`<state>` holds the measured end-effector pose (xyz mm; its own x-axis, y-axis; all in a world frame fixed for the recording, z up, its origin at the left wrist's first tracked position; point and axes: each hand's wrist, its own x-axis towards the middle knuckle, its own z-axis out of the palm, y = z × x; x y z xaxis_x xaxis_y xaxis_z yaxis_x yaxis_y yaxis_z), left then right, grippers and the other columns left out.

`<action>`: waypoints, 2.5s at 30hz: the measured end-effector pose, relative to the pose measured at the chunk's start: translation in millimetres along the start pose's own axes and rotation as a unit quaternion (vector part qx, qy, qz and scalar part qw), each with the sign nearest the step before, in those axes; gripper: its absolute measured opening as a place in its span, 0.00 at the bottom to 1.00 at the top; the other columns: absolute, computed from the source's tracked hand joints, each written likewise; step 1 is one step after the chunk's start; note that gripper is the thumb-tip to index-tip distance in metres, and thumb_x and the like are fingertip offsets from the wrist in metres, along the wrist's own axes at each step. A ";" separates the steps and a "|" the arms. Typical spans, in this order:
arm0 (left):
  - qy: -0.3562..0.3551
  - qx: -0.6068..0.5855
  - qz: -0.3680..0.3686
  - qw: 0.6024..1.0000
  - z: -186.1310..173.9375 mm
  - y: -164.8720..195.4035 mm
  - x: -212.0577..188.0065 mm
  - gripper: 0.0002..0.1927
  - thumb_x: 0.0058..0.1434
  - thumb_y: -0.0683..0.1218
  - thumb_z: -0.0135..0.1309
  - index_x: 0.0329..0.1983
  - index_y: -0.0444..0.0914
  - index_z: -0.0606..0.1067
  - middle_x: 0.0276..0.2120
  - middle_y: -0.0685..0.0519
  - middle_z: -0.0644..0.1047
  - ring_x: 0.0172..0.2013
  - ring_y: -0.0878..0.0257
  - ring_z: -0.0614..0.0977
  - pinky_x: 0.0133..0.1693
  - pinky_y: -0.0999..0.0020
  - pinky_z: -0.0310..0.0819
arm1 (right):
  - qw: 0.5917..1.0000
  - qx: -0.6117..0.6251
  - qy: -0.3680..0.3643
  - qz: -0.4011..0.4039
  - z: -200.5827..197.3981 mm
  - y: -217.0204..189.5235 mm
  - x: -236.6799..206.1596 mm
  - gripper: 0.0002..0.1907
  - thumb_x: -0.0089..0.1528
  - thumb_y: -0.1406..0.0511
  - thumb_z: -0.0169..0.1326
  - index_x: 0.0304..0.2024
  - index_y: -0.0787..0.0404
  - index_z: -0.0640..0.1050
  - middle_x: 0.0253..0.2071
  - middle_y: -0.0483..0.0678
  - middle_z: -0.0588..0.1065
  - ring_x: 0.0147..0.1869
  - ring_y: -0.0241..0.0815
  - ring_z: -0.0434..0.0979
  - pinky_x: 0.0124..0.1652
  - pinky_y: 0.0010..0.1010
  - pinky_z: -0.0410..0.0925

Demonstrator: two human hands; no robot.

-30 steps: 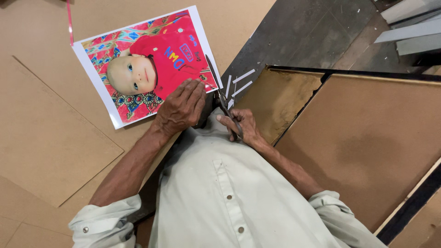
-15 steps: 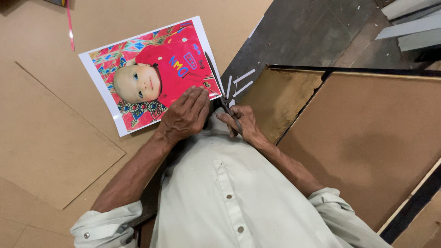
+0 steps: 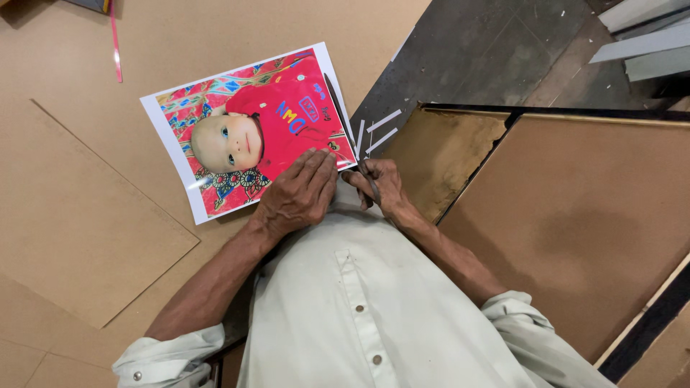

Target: The person trims the white borders off printed photographs with scissors, cutting each print one at a time on the worktable. Between cuts, the person stacks empty picture frames and places trimmed photos onto the frames.

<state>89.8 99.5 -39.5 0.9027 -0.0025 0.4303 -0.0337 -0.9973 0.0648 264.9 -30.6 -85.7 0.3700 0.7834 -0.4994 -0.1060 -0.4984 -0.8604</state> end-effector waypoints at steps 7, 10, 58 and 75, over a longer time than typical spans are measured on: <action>0.004 -0.005 0.015 1.000 -7.1 7.7 2.0 0.15 0.59 0.40 0.55 0.46 0.24 0.79 0.49 0.36 0.79 0.53 0.45 0.82 0.60 0.52 0.75 | 0.999 0.047 0.003 -0.003 0.3 -5.6 9.7 0.11 0.63 0.68 0.58 0.27 0.68 0.77 0.17 0.47 0.72 0.16 0.33 0.71 0.15 0.26 0.67; 0.010 -0.003 0.015 1.000 -7.3 8.9 3.6 0.14 0.59 0.39 0.55 0.45 0.25 0.79 0.49 0.36 0.79 0.53 0.45 0.82 0.59 0.52 0.75 | 0.999 0.034 0.005 0.011 1.8 -8.8 5.5 0.12 0.64 0.67 0.59 0.27 0.68 0.77 0.17 0.47 0.71 0.16 0.33 0.70 0.15 0.26 0.66; -0.178 0.006 -0.332 0.926 4.9 -45.0 9.4 0.63 0.37 0.75 0.61 0.70 0.34 0.65 0.68 0.32 0.59 0.67 0.39 0.58 0.62 0.41 0.51 | 0.999 -0.029 -0.030 -0.011 -18.9 19.4 -41.7 0.26 0.67 0.47 0.49 0.31 0.63 0.74 0.23 0.47 0.74 0.26 0.37 0.77 0.29 0.30 0.69; -0.041 0.017 -0.324 0.945 44.6 -59.6 -1.3 0.50 0.54 0.76 0.63 0.63 0.32 0.73 0.67 0.33 0.65 0.66 0.39 0.64 0.63 0.37 0.54 | 0.995 -0.049 -0.088 0.003 -14.2 27.8 -40.4 0.23 0.66 0.51 0.53 0.26 0.61 0.72 0.20 0.44 0.73 0.23 0.35 0.75 0.25 0.29 0.66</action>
<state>109.8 155.7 -84.1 0.7592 0.6059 0.2379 0.5508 -0.7927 0.2611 260.1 -81.5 -88.0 0.2008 0.8290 -0.5220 -0.0149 -0.5302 -0.8478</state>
